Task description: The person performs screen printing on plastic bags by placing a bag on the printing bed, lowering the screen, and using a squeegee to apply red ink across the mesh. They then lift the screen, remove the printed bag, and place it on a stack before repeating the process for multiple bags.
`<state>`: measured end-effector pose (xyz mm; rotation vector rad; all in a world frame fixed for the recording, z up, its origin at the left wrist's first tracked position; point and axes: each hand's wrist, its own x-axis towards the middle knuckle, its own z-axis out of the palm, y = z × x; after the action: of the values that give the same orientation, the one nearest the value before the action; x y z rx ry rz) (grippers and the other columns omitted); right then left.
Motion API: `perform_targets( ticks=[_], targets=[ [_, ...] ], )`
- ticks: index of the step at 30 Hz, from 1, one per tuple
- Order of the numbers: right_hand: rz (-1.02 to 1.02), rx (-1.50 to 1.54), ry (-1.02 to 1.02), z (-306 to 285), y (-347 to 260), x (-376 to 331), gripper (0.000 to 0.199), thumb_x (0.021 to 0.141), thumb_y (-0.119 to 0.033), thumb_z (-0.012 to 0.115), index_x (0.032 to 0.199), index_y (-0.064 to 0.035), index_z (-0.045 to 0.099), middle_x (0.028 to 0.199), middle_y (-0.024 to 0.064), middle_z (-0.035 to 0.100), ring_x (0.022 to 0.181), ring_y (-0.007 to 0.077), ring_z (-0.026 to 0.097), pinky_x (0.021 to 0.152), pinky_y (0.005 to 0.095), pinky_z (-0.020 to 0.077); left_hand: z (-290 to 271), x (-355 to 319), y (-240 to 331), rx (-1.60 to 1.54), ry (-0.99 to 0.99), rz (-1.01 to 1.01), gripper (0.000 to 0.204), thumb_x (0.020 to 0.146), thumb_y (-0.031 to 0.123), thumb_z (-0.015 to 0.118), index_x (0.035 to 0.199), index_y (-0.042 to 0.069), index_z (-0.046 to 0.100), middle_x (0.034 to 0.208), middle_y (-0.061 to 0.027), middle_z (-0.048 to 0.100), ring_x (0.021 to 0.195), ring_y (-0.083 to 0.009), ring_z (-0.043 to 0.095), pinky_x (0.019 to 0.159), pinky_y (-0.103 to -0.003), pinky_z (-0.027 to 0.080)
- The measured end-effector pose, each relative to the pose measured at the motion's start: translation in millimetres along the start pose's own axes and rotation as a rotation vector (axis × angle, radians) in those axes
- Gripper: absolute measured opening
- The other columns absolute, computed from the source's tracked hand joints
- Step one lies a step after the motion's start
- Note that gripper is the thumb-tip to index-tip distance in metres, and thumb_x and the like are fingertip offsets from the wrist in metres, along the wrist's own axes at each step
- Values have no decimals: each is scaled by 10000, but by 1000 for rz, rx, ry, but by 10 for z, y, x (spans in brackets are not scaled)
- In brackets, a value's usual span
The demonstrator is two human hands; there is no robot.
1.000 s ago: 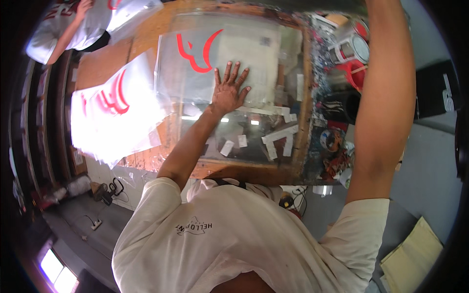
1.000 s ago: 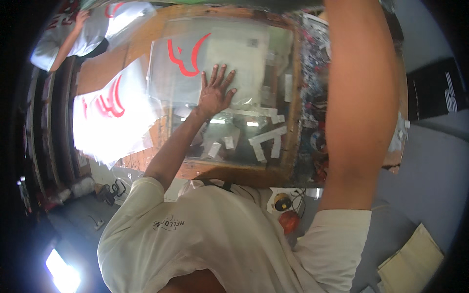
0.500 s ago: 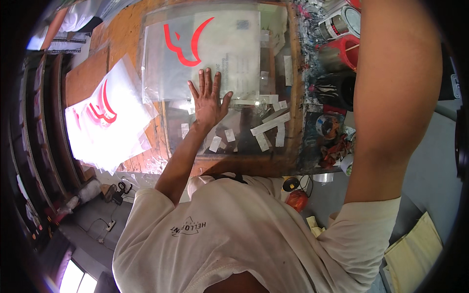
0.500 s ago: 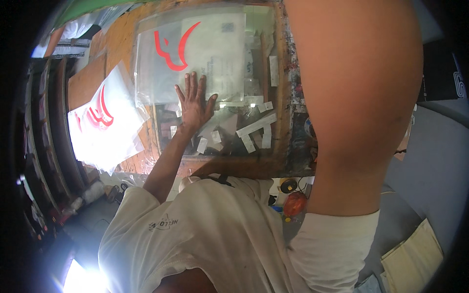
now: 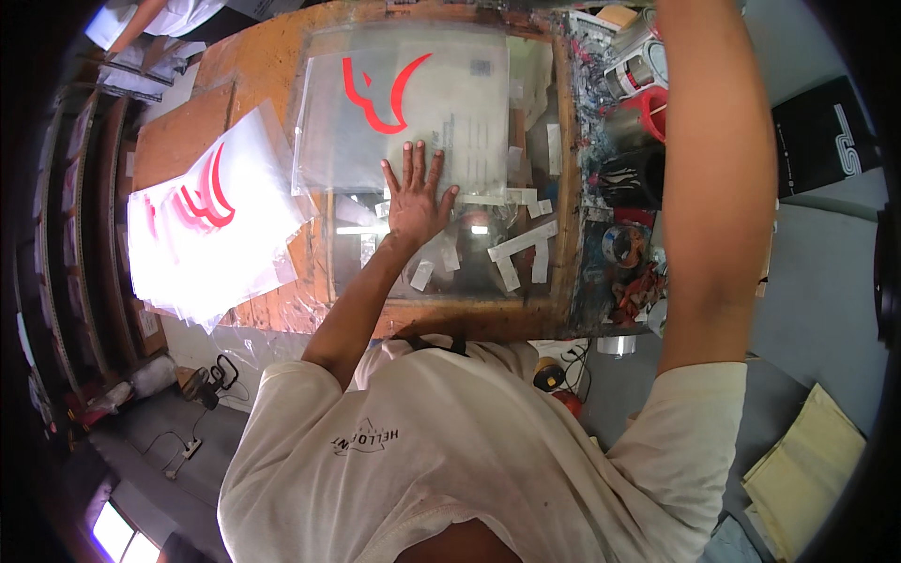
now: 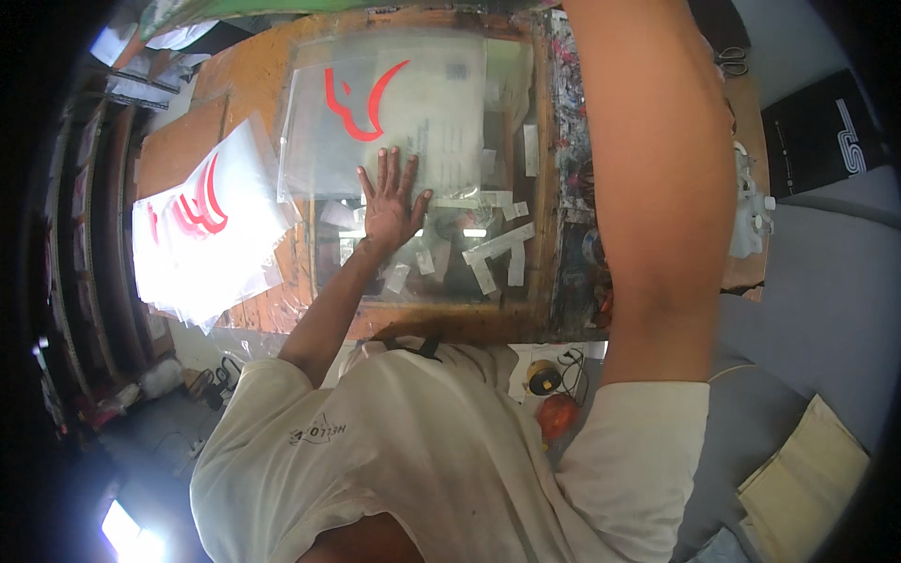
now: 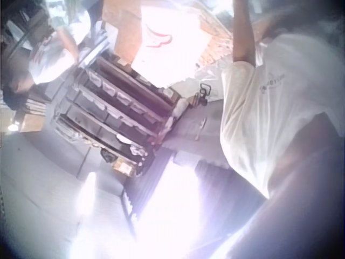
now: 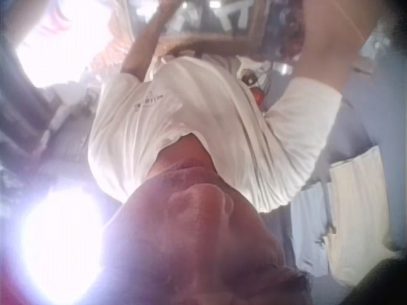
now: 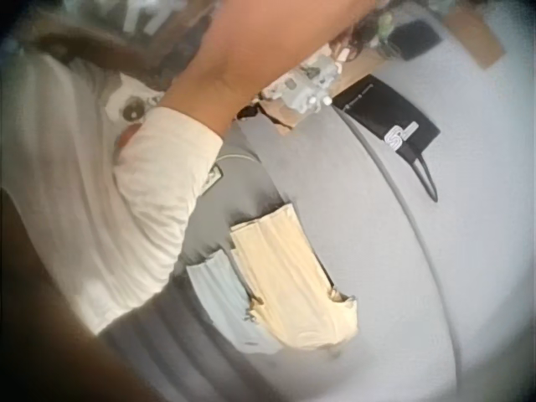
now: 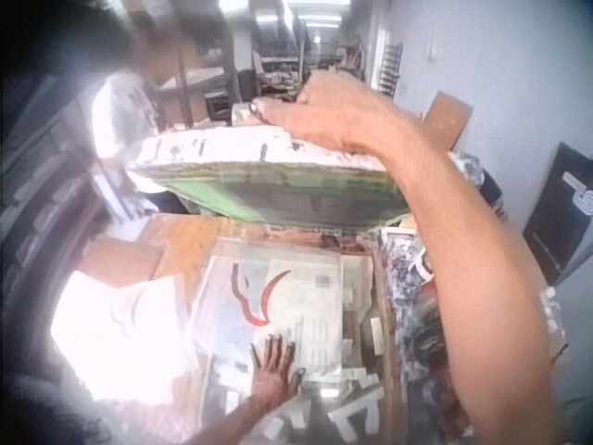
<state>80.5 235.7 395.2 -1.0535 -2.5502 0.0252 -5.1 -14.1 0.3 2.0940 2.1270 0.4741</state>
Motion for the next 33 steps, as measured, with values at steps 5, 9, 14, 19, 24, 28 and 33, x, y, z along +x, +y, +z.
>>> perform_targets(
  ticks=[5,9,14,19,24,28,33],
  targets=[
    [118,198,-127,137,-388,-595,622,900,-634,550,633,-75,596,623,48,549,577,143,483,539,338,419,-434,-84,45,-388,68,-95,637,957,326,552,1500,68,343,1598,-215,184,1497,-386,96,1155,-640,16],
    [46,67,13,797,-636,-1550,555,813,-594,674,812,-46,584,846,144,672,766,332,672,653,471,500,-1214,-427,307,-1238,313,-149,661,957,258,565,1484,-34,293,1529,-228,337,1431,-345,315,1179,-488,198],
    [275,391,-264,1739,-301,-2017,384,834,-241,730,1086,11,587,937,233,662,884,417,654,766,493,507,-1367,-888,343,-2293,59,-957,534,945,442,594,1319,90,449,1297,-123,488,1257,-291,473,1058,-492,372],
    [247,403,-311,2555,549,-1218,412,837,-66,632,1243,-41,560,1031,251,664,1040,427,617,907,513,484,-866,-883,199,-2115,13,-1320,356,981,359,537,1189,95,421,1227,-156,434,1166,-308,500,1002,-554,408],
    [147,75,-280,3161,832,-474,502,825,-41,636,1316,-112,560,1154,160,651,1132,344,589,921,510,481,-681,-966,209,-2058,44,-1388,298,988,319,548,1180,117,444,1215,-139,463,1150,-291,518,981,-498,430],
    [24,-14,-239,3317,547,-750,576,771,-5,658,1324,-125,552,1192,120,635,1093,318,605,931,495,461,-689,-1081,226,-2099,60,-1272,228,984,297,562,1116,124,493,1147,-79,522,1175,-276,521,967,-491,434],
    [-32,113,-201,2862,-158,-1894,603,712,75,616,1287,-86,536,1214,149,617,1130,366,569,949,498,427,-883,-1013,314,-2024,92,-1215,234,956,283,600,1099,125,504,1133,-55,545,1192,-260,519,974,-491,410]
  ],
)
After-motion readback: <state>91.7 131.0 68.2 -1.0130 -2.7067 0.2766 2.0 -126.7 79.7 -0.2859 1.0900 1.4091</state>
